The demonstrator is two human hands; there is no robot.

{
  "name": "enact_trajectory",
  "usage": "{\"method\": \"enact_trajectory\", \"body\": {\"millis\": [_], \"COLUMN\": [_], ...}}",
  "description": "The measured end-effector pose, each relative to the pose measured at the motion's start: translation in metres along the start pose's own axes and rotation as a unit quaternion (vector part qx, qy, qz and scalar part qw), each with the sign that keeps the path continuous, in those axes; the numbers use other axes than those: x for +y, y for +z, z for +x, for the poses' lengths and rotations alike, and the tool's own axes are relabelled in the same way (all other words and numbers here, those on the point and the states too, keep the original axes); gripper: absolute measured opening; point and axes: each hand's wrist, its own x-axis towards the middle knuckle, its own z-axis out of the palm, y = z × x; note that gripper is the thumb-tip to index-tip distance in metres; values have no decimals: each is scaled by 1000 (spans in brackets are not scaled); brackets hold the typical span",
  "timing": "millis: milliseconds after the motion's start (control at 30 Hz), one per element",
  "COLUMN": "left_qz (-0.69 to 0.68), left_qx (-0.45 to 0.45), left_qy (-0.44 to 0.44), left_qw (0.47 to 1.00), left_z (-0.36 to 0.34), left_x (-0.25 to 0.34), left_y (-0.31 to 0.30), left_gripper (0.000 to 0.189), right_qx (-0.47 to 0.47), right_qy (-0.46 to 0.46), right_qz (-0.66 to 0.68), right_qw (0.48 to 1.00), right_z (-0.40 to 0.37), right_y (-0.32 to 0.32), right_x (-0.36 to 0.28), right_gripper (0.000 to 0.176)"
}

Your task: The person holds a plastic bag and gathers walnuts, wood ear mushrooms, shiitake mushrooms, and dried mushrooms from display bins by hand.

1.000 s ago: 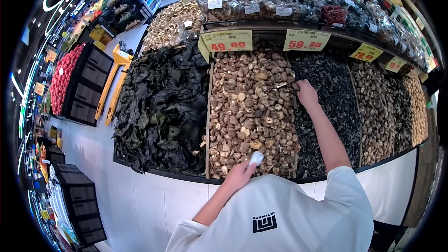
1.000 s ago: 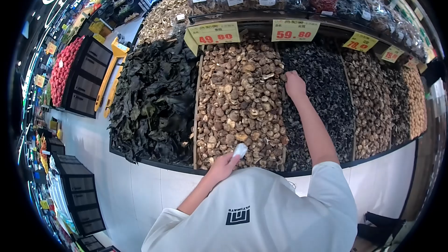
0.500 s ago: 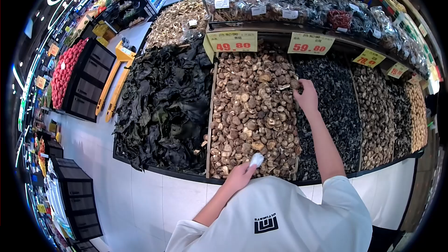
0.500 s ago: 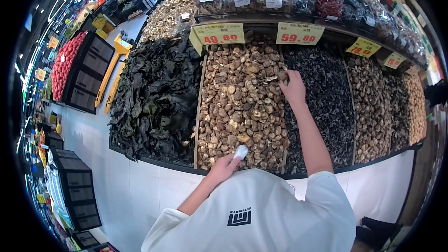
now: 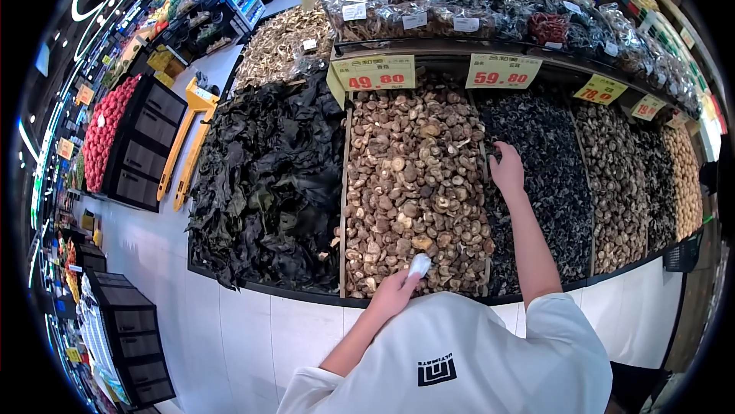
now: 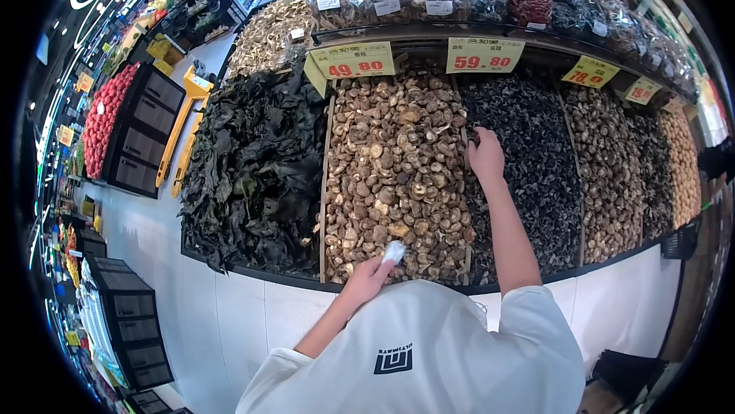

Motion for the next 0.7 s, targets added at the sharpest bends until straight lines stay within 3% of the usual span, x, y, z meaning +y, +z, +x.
{"method": "enact_trajectory", "body": {"millis": [333,533,700], "left_qz": [-7,-8,-19], "left_qx": [-22,-9,-1], "left_qy": [13,4,1], "left_qw": [1000,1000,1000], "left_z": [6,6,6], "left_x": [14,15,15], "left_y": [1,-2,1], "left_gripper": [42,42,42], "right_qx": [-72,-77,-85], "right_qy": [-136,-134,-139], "right_qz": [-84,-134,-135], "right_qw": [984,979,977], "right_z": [60,75,67], "right_y": [24,39,43], "right_x": [3,0,14], "right_gripper": [37,26,29]}}
